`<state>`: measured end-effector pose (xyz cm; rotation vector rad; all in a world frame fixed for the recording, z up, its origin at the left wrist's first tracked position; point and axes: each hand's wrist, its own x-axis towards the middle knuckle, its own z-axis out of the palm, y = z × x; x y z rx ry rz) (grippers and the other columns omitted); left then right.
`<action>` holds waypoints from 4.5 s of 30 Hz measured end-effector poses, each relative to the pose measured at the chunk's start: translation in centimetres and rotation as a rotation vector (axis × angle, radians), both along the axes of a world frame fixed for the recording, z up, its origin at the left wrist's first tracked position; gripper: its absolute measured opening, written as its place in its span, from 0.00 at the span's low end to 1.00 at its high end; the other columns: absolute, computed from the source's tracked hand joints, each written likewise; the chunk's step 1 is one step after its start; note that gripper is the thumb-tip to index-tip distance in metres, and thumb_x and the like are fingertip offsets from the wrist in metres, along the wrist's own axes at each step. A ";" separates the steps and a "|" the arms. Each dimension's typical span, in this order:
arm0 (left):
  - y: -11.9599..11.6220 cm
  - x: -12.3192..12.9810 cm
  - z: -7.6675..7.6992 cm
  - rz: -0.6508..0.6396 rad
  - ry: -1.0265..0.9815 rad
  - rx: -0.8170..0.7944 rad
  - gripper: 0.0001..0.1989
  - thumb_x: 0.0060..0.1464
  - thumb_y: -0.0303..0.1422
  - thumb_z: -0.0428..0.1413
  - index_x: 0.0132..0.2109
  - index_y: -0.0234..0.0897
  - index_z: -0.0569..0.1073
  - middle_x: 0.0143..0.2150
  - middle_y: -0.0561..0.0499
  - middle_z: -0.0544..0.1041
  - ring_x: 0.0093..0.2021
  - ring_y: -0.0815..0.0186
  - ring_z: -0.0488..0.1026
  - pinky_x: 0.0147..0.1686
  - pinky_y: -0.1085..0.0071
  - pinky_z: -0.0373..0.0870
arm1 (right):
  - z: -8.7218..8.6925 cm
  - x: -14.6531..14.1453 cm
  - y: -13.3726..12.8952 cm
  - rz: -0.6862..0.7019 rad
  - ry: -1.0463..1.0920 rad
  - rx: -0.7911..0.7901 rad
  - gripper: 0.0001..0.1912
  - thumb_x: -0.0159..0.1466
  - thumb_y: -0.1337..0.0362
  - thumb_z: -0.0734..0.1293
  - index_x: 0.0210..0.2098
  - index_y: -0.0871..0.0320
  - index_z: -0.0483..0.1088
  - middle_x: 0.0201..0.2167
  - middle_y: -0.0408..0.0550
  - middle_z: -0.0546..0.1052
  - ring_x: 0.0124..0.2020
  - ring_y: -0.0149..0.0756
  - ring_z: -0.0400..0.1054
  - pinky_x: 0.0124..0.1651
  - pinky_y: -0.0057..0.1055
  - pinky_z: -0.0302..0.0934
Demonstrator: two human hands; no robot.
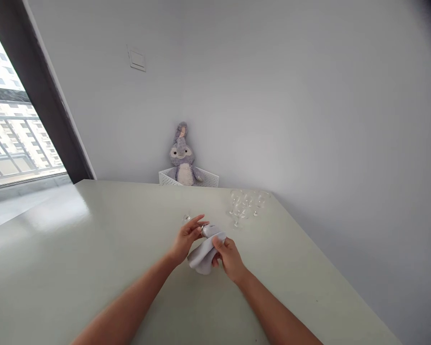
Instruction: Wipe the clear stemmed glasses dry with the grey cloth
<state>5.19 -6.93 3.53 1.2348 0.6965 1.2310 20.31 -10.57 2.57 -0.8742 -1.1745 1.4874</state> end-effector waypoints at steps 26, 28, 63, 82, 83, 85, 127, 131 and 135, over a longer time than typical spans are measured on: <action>0.5 -0.7 0.9 0.114 0.202 -0.067 0.28 0.47 0.40 0.54 0.55 0.39 0.62 0.20 0.56 0.70 0.25 0.67 0.69 0.36 0.63 0.68 | -0.3 0.4 0.0 -0.184 -0.552 0.428 0.09 0.50 0.57 0.68 0.21 0.55 0.71 0.21 0.45 0.72 0.26 0.35 0.65 0.33 0.31 0.58; 0.5 -0.9 0.9 0.201 0.295 0.039 0.24 0.47 0.40 0.54 0.53 0.41 0.66 0.22 0.55 0.72 0.27 0.65 0.70 0.38 0.63 0.65 | -0.4 0.9 0.6 -0.202 -0.506 0.371 0.09 0.50 0.56 0.67 0.21 0.55 0.71 0.20 0.45 0.72 0.25 0.36 0.65 0.32 0.31 0.59; 0.0 -0.9 -0.5 0.047 0.864 0.870 0.10 0.53 0.37 0.49 0.29 0.39 0.70 0.28 0.47 0.68 0.34 0.63 0.64 0.33 0.67 0.60 | 1.6 3.7 2.1 -0.132 -0.773 0.422 0.12 0.58 0.55 0.61 0.33 0.52 0.74 0.30 0.45 0.76 0.32 0.38 0.65 0.39 0.36 0.57; -2.6 3.2 -2.0 0.350 0.823 0.510 0.25 0.57 0.39 0.40 0.61 0.41 0.49 0.40 0.45 0.68 0.38 0.63 0.67 0.38 0.65 0.66 | 0.6 -1.3 0.0 -0.083 0.383 -0.053 0.17 0.56 0.58 0.65 0.45 0.51 0.64 0.36 0.43 0.73 0.36 0.33 0.67 0.38 0.30 0.61; -2.9 3.5 -2.1 0.346 0.830 0.508 0.26 0.57 0.39 0.41 0.61 0.41 0.49 0.41 0.45 0.67 0.39 0.62 0.67 0.38 0.64 0.66 | 0.5 -1.5 -0.1 -0.090 0.348 -0.044 0.17 0.56 0.58 0.64 0.44 0.52 0.65 0.35 0.43 0.73 0.35 0.33 0.67 0.38 0.30 0.61; -3.4 4.1 -2.1 0.356 0.851 0.485 0.27 0.56 0.41 0.41 0.61 0.41 0.48 0.43 0.44 0.65 0.40 0.61 0.67 0.38 0.63 0.66 | 0.2 -1.6 0.0 -0.121 0.269 -0.010 0.15 0.56 0.57 0.64 0.42 0.54 0.65 0.34 0.44 0.73 0.35 0.33 0.67 0.38 0.29 0.60; 0.6 0.2 -0.7 0.492 -0.271 -0.117 0.20 0.45 0.36 0.58 0.42 0.40 0.56 0.48 0.46 0.66 0.42 0.63 0.72 0.43 0.60 0.69 | -1.0 -0.1 1.0 -0.115 -0.356 0.184 0.16 0.60 0.56 0.56 0.41 0.60 0.66 0.29 0.43 0.70 0.29 0.32 0.61 0.31 0.26 0.55; 0.0 0.2 0.4 0.558 -0.195 0.085 0.24 0.44 0.34 0.59 0.45 0.42 0.54 0.53 0.44 0.62 0.46 0.60 0.70 0.45 0.58 0.67 | -1.2 -1.3 -0.3 0.028 -0.458 0.233 0.15 0.59 0.55 0.58 0.31 0.59 0.68 0.24 0.41 0.67 0.25 0.29 0.58 0.28 0.25 0.52; -0.2 -0.1 1.3 0.593 -0.155 0.205 0.25 0.43 0.33 0.59 0.46 0.44 0.54 0.54 0.44 0.60 0.48 0.59 0.68 0.45 0.59 0.66 | -0.1 -1.1 -1.2 -0.073 -0.730 0.438 0.17 0.61 0.55 0.55 0.28 0.58 0.70 0.24 0.43 0.68 0.26 0.31 0.60 0.30 0.27 0.52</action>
